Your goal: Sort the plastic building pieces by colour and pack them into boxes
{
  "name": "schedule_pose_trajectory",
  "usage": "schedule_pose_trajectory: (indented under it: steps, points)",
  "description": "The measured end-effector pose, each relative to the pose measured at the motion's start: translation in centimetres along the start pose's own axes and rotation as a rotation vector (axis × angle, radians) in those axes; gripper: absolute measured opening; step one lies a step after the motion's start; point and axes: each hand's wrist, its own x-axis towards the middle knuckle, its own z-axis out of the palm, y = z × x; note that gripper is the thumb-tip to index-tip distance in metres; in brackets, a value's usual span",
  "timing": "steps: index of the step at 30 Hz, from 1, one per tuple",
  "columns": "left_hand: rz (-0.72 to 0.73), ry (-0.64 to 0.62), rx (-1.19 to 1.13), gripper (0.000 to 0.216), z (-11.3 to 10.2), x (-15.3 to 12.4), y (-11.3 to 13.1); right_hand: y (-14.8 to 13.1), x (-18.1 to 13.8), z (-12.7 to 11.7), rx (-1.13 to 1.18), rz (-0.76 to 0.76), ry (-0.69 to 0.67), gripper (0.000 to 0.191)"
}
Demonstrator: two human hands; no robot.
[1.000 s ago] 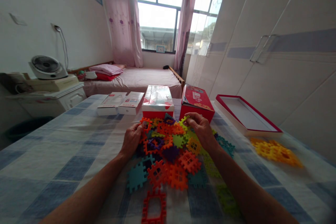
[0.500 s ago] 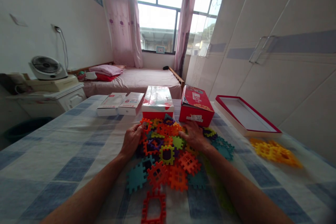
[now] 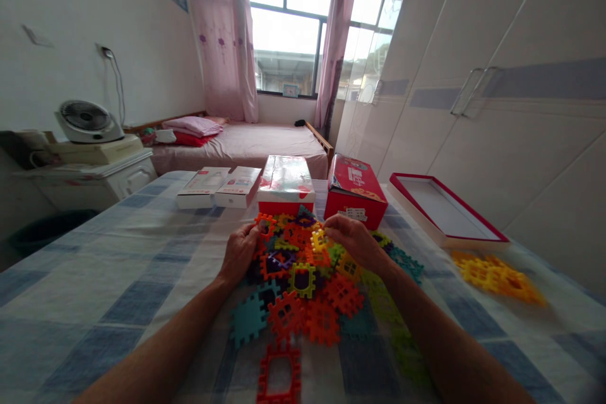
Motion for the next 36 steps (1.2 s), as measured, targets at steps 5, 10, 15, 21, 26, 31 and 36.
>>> schedule_pose_trajectory:
  steps: [5, 10, 15, 21, 26, 31, 36]
  points:
    - [0.001, -0.004, -0.013, 0.041, 0.0, 0.0, 0.1, 0.9, 1.8, -0.7, -0.091, 0.215, 0.228, 0.020]
    - [-0.005, -0.001, 0.002, 0.042, 0.0, 0.0, 0.0, 1.6, 4.5, 0.4, -0.014, 0.368, -0.028, 0.013]
    - [-0.002, 0.002, -0.002, 0.037, 0.0, 0.0, 0.3, 2.3, 6.1, 2.2, -0.011, 0.409, -0.112, 0.015]
    - [0.016, 0.030, 0.011, 0.038, 0.1, 0.1, 0.2, 2.5, 5.9, 3.2, -0.083, 0.321, -0.021, 0.016]
    - [0.037, 0.025, 0.029, 0.038, 0.1, 0.0, 0.3, 0.7, 4.5, 2.8, -0.223, 0.181, 0.091, 0.006]
    - [0.045, 0.024, 0.043, 0.038, 0.1, 0.0, 0.5, -1.2, 1.9, 1.0, -0.454, -0.010, 0.179, 0.008]
    - [0.019, -0.023, 0.028, 0.041, -0.1, 0.2, -0.1, -0.5, -2.4, -4.4, -0.375, 0.184, 0.277, 0.017]
